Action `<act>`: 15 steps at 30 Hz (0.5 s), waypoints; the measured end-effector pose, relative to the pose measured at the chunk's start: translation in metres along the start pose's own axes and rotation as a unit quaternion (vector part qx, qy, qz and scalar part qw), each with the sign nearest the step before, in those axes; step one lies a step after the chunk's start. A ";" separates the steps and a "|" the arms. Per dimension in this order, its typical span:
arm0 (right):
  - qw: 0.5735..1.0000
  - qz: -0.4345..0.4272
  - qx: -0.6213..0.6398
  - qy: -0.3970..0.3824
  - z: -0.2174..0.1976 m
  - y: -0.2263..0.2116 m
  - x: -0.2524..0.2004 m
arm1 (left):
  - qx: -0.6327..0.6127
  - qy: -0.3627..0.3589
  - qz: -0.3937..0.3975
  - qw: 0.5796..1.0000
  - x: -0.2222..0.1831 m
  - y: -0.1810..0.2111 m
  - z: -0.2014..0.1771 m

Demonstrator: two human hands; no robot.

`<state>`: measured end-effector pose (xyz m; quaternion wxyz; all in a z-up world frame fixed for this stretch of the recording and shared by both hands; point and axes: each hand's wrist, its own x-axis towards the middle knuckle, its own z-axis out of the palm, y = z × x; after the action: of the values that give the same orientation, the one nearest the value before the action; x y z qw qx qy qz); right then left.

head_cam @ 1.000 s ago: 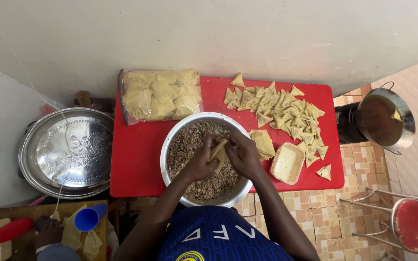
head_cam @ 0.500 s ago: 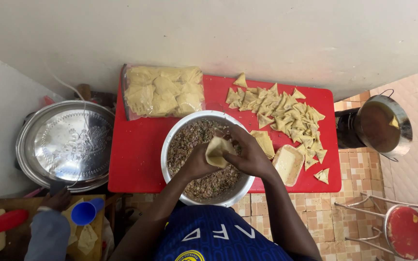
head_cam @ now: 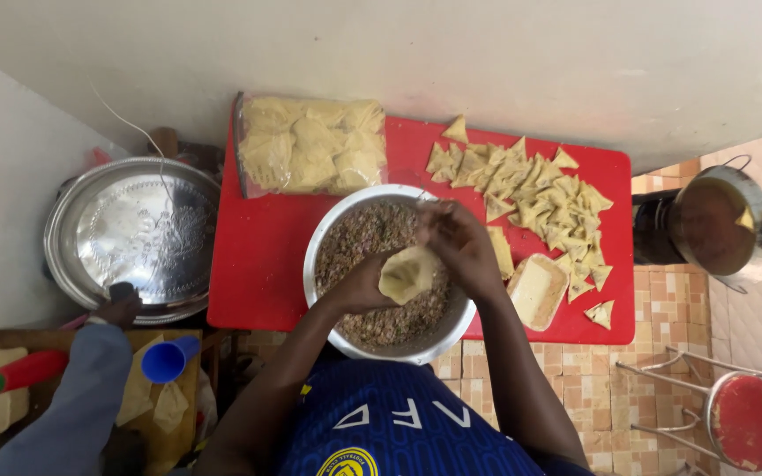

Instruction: Assembling samosas by filling pastry wrappers with a mixture and folding them into triangles

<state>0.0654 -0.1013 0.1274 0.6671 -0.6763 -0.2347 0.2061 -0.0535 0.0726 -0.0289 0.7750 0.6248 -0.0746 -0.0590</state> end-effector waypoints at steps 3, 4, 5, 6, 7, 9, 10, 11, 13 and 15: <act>0.973 -0.042 -0.227 -0.028 -0.020 0.110 0.000 | 0.023 0.008 0.007 1.000 -0.009 0.040 -0.016; 0.974 -0.036 -0.224 -0.030 -0.007 0.125 -0.015 | 0.020 0.010 0.001 1.000 -0.011 0.034 -0.017; 0.952 0.150 -0.261 -0.046 0.006 0.138 -0.031 | 0.032 0.013 -0.004 0.999 -0.014 0.029 -0.018; 0.898 0.324 -0.292 -0.060 0.017 0.150 -0.038 | 0.049 0.016 -0.004 0.999 -0.011 0.025 -0.023; 0.899 0.322 -0.291 -0.062 0.016 0.175 -0.049 | 0.051 0.018 -0.004 0.999 -0.015 0.021 -0.031; 0.661 0.009 -0.660 -0.358 0.012 0.223 -0.075 | -0.008 0.044 -0.007 0.999 -0.026 0.014 -0.044; 0.661 0.007 -0.658 -0.362 0.013 0.218 -0.078 | -0.008 0.048 -0.009 0.999 -0.027 0.023 -0.044; 0.706 0.071 -0.611 -0.351 0.013 0.214 -0.082 | -0.006 0.051 -0.006 0.999 -0.028 0.033 -0.045; 0.746 0.135 -0.558 -0.338 0.015 0.192 -0.075 | -0.003 0.053 -0.004 0.999 -0.030 0.035 -0.050; 0.809 0.151 -0.501 -0.266 0.019 0.157 -0.056 | -0.033 0.058 -0.021 0.998 -0.035 0.022 -0.058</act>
<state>0.0156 -0.1197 -0.0319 0.1076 -0.8623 -0.3686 0.3302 -0.0773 0.1391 -0.0214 0.7965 0.6030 -0.0141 -0.0413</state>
